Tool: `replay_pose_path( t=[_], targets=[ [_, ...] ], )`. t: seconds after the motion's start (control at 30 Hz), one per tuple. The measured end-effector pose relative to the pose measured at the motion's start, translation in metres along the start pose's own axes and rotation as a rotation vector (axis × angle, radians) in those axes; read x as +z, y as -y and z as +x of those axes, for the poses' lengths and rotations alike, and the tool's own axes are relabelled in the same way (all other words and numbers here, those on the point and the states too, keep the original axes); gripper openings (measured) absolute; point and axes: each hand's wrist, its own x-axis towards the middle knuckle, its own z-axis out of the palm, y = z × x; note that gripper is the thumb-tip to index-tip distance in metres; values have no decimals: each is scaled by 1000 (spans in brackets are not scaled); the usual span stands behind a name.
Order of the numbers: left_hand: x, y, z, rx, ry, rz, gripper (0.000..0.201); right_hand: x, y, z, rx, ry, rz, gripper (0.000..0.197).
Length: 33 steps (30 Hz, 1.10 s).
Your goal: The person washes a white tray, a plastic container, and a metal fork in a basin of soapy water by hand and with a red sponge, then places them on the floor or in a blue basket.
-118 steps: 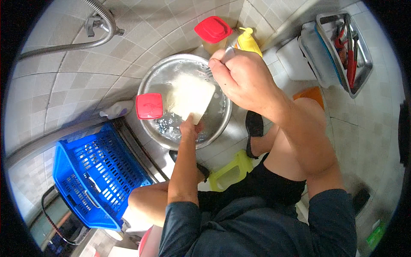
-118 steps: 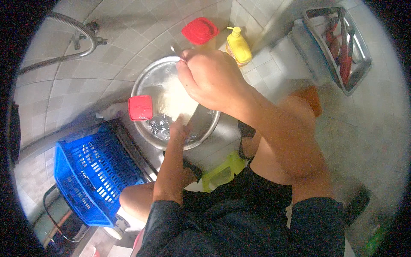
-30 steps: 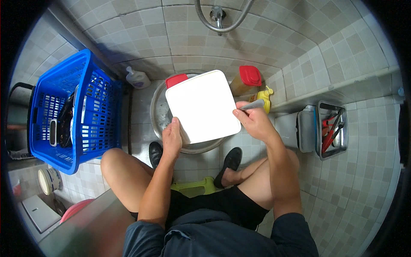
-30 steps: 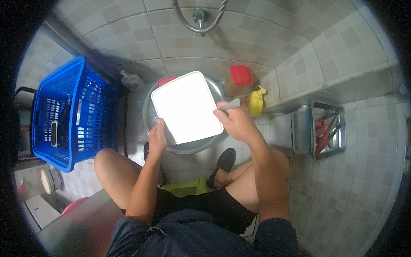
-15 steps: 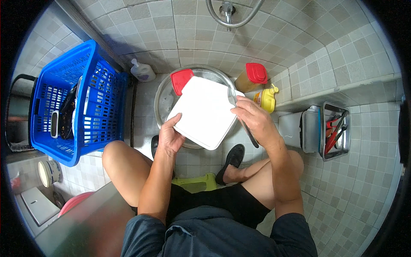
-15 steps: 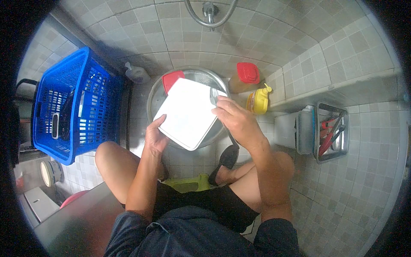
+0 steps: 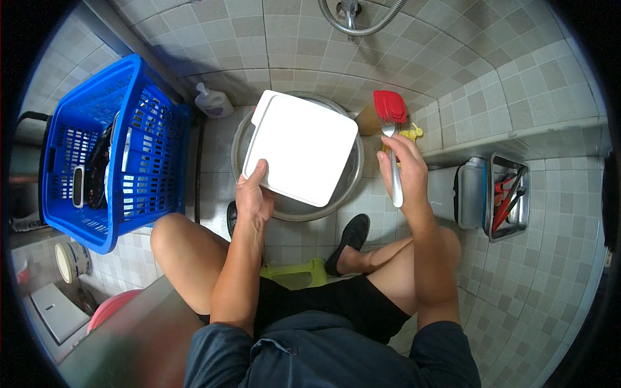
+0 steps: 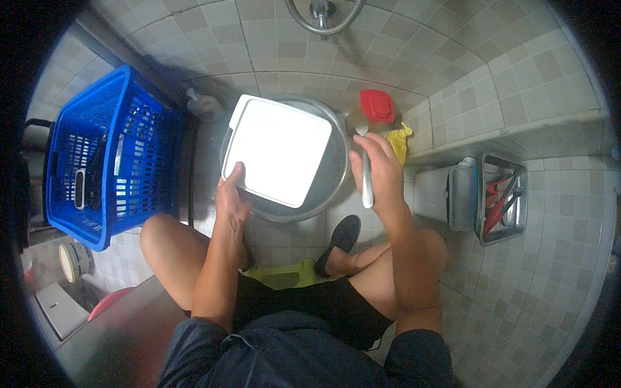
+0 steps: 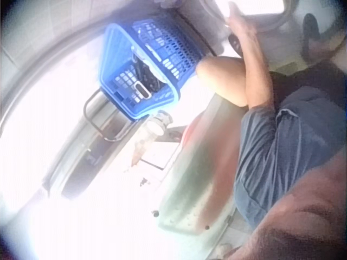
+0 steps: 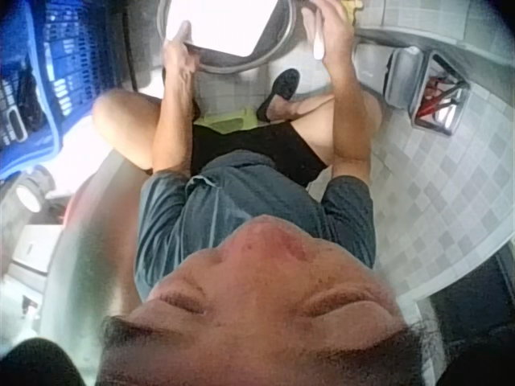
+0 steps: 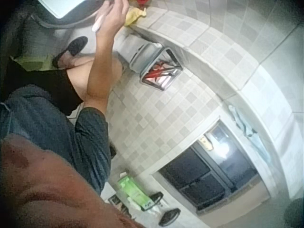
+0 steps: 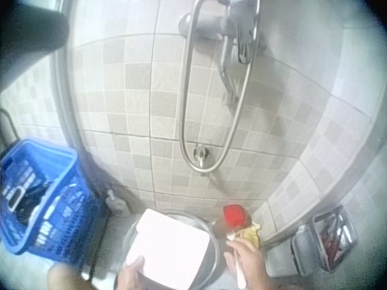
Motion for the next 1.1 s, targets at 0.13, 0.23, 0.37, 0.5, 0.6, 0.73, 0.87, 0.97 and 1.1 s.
replay_pose_path(
  t=[0.13,0.23,0.37,0.5,0.6,0.73,0.87,0.97,1.1],
  targets=[
    [-1,-5,13,150,-49,-28,33,35,-47,-23,502,136,449,22],
    [-8,-31,11,280,-81,-114,30,67,-35,-17,992,398,505,30],
    [-6,-44,6,325,-127,-153,33,122,-61,-53,1248,601,634,24],
    [-9,-46,-1,303,-148,-185,33,161,-77,-86,1445,812,617,30],
    [-19,-49,-2,366,-125,-208,40,176,-79,-87,1462,755,769,37],
    [-25,-59,-10,408,-183,-179,38,190,-78,-78,1368,604,867,48],
    [-29,-65,-14,436,-209,-177,42,202,-83,-77,1381,568,907,56],
    [-34,-69,-13,452,-208,-202,43,213,-87,-76,1418,575,999,60],
    [-32,-66,-9,436,-211,-191,40,243,-105,-72,1460,336,1195,57]
  ],
)
